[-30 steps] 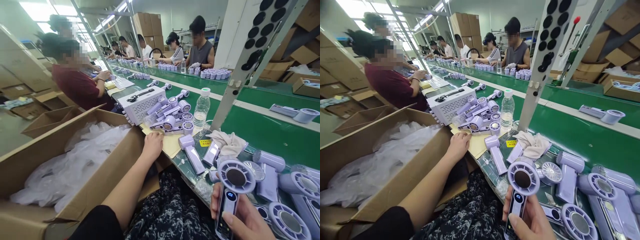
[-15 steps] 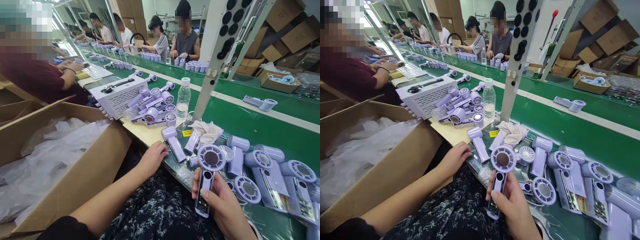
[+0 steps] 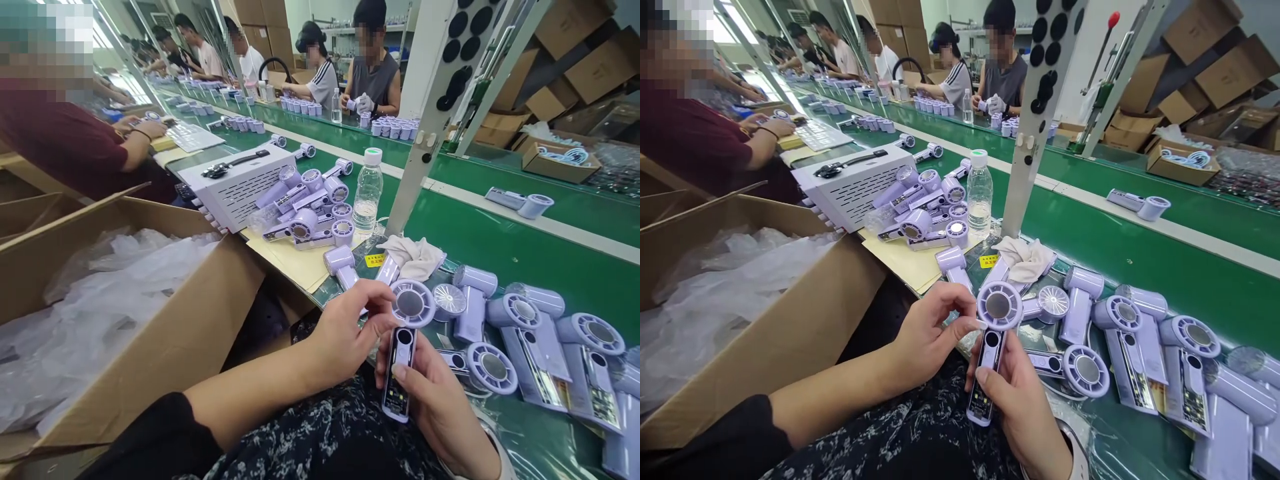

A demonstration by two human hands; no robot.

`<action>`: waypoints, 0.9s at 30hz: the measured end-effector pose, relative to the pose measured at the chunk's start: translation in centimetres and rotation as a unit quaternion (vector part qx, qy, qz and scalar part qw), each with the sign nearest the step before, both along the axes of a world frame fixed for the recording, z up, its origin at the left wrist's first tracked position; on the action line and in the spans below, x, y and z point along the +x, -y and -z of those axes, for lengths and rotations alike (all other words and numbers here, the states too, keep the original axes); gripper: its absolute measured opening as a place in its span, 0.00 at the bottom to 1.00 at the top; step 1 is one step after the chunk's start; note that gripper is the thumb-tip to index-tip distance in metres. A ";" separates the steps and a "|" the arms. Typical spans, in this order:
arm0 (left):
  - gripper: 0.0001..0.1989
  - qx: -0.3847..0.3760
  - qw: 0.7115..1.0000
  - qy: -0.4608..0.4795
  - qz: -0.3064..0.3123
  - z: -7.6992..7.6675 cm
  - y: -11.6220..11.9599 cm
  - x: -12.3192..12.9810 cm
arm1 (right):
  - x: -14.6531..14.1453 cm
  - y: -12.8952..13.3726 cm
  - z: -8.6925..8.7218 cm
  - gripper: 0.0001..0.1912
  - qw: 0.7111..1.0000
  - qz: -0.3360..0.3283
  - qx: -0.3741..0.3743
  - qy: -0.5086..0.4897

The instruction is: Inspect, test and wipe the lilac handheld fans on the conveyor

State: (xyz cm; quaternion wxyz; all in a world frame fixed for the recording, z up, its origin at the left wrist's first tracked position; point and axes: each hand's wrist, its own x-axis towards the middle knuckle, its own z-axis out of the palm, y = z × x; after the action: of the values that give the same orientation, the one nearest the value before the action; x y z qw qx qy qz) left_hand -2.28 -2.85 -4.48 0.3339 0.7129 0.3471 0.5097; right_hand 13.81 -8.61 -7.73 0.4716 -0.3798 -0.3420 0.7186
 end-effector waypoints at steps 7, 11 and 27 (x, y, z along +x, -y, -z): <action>0.12 0.015 1.000 0.012 0.015 -0.1 -0.8 0.1 | -0.6 0.3 -0.1 0.23 1.000 0.018 -0.016 -0.005; 0.14 -0.015 1.000 0.013 0.024 0.0 -0.9 0.1 | -0.6 0.3 0.2 0.20 1.000 0.009 -0.009 0.002; 0.20 0.028 0.984 -0.175 -0.002 -0.8 -0.4 0.0 | 0.2 0.0 1.4 0.27 0.990 0.038 0.054 0.127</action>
State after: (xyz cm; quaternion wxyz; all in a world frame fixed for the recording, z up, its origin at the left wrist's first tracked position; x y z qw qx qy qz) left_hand -2.32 -2.48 -3.68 0.2472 0.7997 0.3873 0.3866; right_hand 14.05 -8.61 -9.10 0.4707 -0.4546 -0.4225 0.6271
